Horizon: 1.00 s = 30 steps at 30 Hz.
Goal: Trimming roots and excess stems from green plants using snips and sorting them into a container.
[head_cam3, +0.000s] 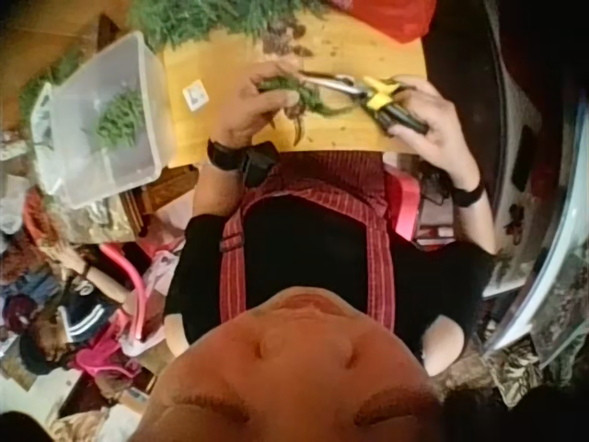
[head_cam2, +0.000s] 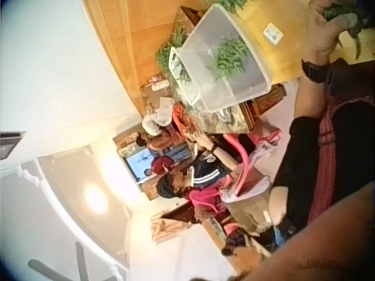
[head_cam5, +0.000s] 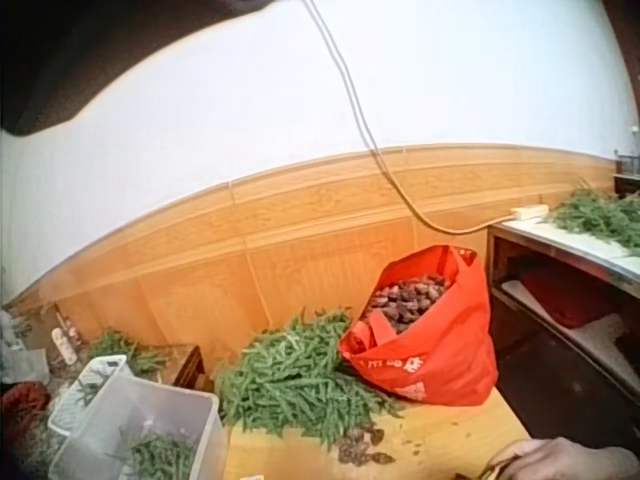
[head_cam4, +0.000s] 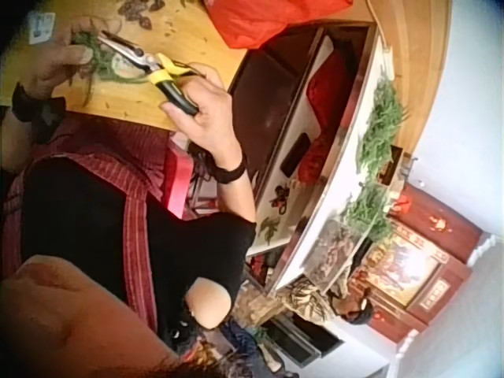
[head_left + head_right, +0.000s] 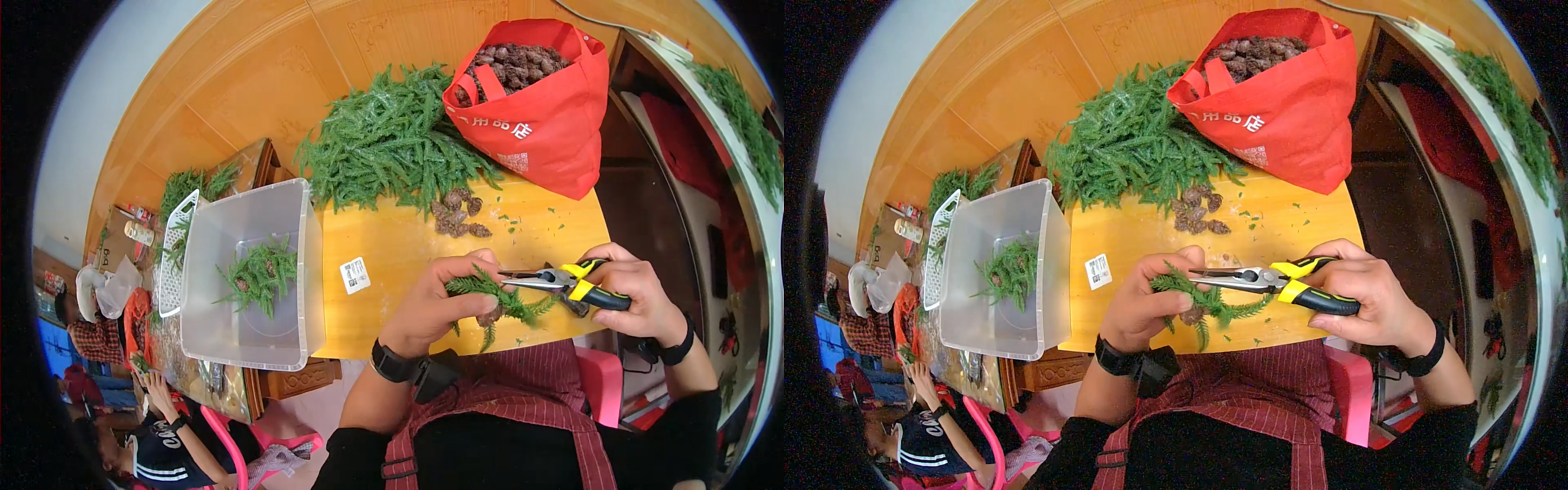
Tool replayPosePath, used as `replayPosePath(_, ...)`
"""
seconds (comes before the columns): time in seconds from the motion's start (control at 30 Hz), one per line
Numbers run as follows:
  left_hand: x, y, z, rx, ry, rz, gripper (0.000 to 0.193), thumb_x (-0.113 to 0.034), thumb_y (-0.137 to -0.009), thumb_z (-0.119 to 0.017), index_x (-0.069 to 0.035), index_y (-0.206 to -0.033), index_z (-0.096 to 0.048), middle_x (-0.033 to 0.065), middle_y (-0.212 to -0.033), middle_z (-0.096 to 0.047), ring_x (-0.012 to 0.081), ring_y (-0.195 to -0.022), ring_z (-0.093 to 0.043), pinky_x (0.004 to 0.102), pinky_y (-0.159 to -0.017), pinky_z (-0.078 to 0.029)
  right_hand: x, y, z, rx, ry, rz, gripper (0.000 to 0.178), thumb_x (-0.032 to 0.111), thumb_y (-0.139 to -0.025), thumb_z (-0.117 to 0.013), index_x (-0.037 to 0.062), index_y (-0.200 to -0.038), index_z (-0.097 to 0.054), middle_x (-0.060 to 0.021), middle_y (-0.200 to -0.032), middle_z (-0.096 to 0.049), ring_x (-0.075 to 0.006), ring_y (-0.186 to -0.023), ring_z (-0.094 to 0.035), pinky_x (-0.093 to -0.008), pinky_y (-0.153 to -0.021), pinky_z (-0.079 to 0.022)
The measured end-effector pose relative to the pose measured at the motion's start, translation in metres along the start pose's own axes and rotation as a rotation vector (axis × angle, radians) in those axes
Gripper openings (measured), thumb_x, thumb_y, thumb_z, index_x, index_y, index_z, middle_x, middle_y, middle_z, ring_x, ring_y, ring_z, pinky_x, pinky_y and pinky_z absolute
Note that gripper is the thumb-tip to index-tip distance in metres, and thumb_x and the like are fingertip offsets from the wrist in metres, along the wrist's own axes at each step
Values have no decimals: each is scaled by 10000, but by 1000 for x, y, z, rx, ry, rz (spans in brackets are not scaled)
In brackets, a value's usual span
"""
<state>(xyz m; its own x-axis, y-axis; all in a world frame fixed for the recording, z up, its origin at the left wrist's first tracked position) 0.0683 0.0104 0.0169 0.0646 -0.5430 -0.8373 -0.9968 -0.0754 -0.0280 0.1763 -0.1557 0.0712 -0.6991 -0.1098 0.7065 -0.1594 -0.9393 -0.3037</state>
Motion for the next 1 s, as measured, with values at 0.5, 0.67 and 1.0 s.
replayPosePath(0.5, 21, 4, 6, -23, 215, 120, 529, -44, -675, -667, 39, -1172, -506, 103, -920, -626, 139, -708, -572, 216, -558, -431, -1, -1, -5, -19, 34, 61, 247, 200, -676, -730, 13, -727, -577, -96, -785, -613, -333, -895, -561, -397, -798, -451)
replayPosePath(0.67, 18, 3, 3, -23, 198, 104, 445, -54, -672, -676, 38, -1090, -556, 84, -899, -596, 136, -697, -554, 222, -554, -426, 0, 3, -2, -98, 63, 58, 272, 249, -714, -690, 33, -653, -536, -74, -651, -555, -309, -753, -557, -376, -749, -448)
replayPosePath(1.0, -32, 4, -8, -286, -1070, -511, 208, 28, -718, -651, -13, -922, -646, 47, -817, -540, 145, -725, -540, 238, -636, -424, 14, 0, 0, -60, 301, -190, 235, 180, -675, -666, 15, -652, -501, -110, -630, -524, -326, -700, -546, -372, -672, -457)
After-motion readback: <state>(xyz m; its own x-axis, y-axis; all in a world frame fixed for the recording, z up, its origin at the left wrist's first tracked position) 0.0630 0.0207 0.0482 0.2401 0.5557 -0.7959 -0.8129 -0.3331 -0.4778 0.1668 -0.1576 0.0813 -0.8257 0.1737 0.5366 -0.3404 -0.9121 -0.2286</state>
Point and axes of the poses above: each hand's wrist, its own y-axis away from the middle knuckle, its own z-axis out of the back of the hand, x = y × z, the point moved 7 cm from there along -y, towards the middle knuckle
